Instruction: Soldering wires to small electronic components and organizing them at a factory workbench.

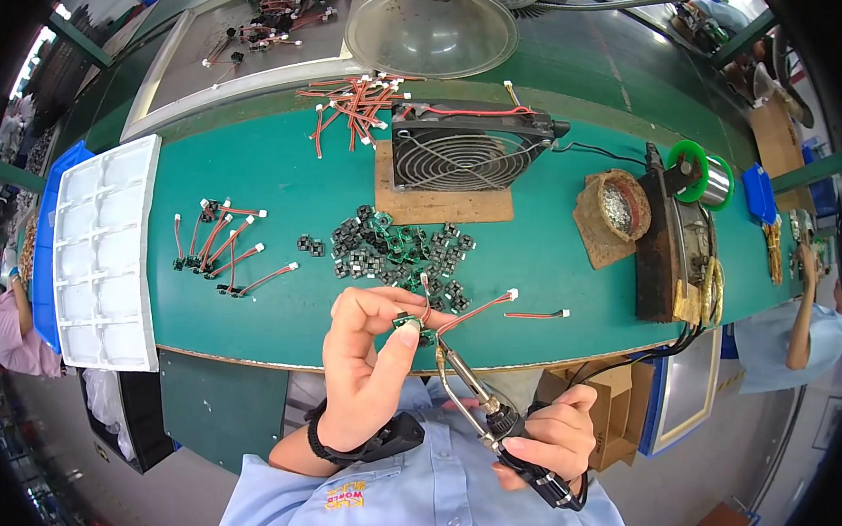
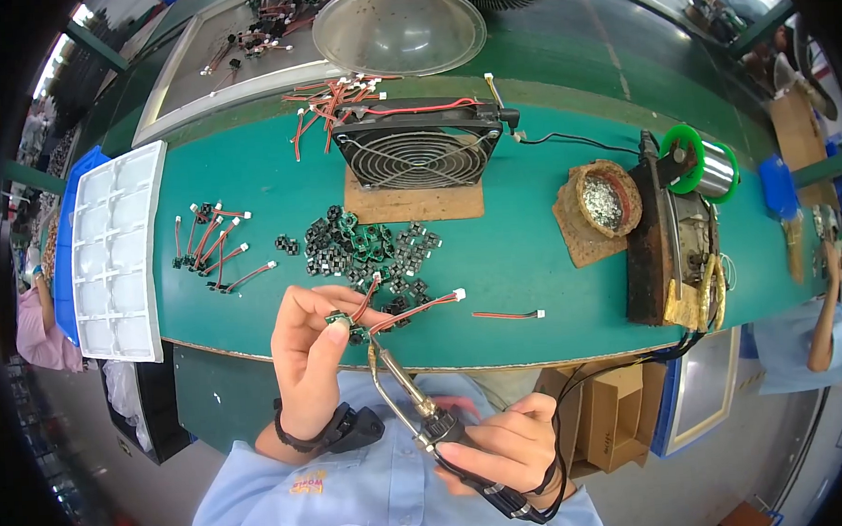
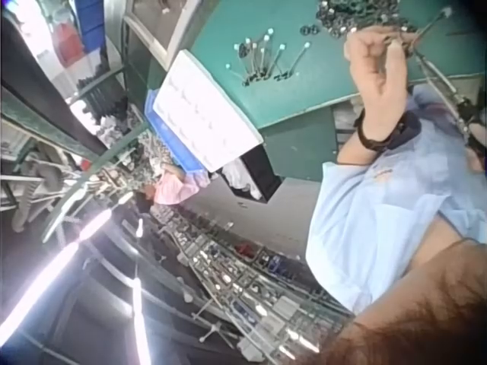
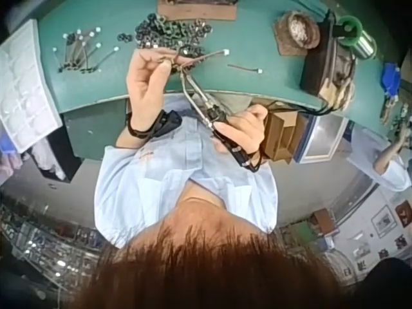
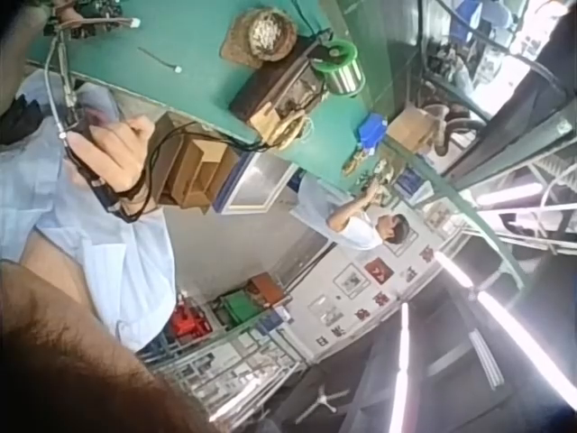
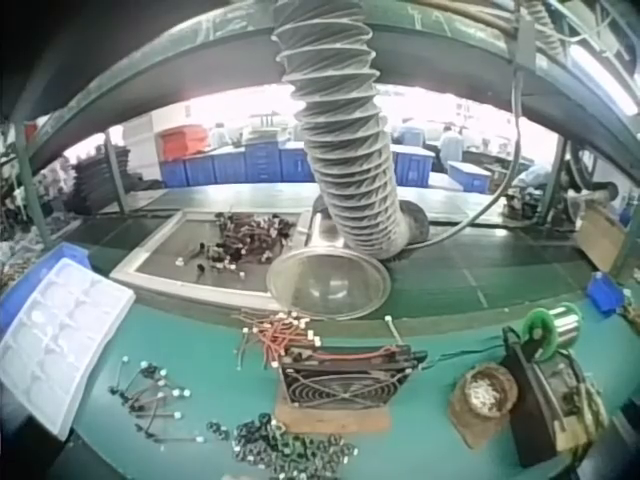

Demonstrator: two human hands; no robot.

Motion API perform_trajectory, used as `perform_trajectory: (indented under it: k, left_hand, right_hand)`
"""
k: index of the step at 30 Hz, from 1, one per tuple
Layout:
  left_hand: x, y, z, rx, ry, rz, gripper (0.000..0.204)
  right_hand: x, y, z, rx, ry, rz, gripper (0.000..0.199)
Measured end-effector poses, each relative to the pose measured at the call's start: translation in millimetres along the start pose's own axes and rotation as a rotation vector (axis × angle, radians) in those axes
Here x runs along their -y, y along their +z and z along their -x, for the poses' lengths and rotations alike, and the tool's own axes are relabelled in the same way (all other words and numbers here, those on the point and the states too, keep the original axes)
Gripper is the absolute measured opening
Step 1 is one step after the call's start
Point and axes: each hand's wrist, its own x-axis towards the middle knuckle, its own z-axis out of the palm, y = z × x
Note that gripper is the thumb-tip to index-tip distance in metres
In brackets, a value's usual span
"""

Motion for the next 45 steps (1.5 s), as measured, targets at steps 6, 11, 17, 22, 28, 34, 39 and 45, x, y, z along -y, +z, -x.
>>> perform_trajectory:
  k: [6,11,17,22,28,34,39,45]
  left_hand:
    - [1,2,0,-0.015,-0.006,0.023,0.009]
    - [-1,-1,-1,-0.005,-0.066,0.221,0.008]
    - [-6,-6,-2,0.108,-0.192,0.378,0.008]
    - [-16,2,-1,0.066,-0.198,0.353,0.01]
    - [-5,-3,-3,0.117,-0.155,0.357,0.007]
    - [-1,6,-3,0.019,-0.036,0.157,0.007]
    - [-3,7,-2,-0.005,-0.043,0.09,0.008]
    - [-1,6,0,0.005,-0.028,0.079,0.009]
  right_hand:
    - [4,-3,0,-0.008,0.016,-0.002,0.031]
    - [-15,-11,12,-0.146,0.006,0.048,0.036]
    - [-63,2,11,-0.57,0.476,0.18,0.037]
    - [-88,9,-2,-0.657,0.724,0.154,0.039]
    - [-61,2,21,-0.682,0.663,0.085,0.04]
    - [-13,-10,13,-0.147,0.04,0.031,0.041]
    - [-2,0,9,-0.044,0.026,-0.043,0.039]
    - [-1,0,7,-0.036,0.023,-0.047,0.039]
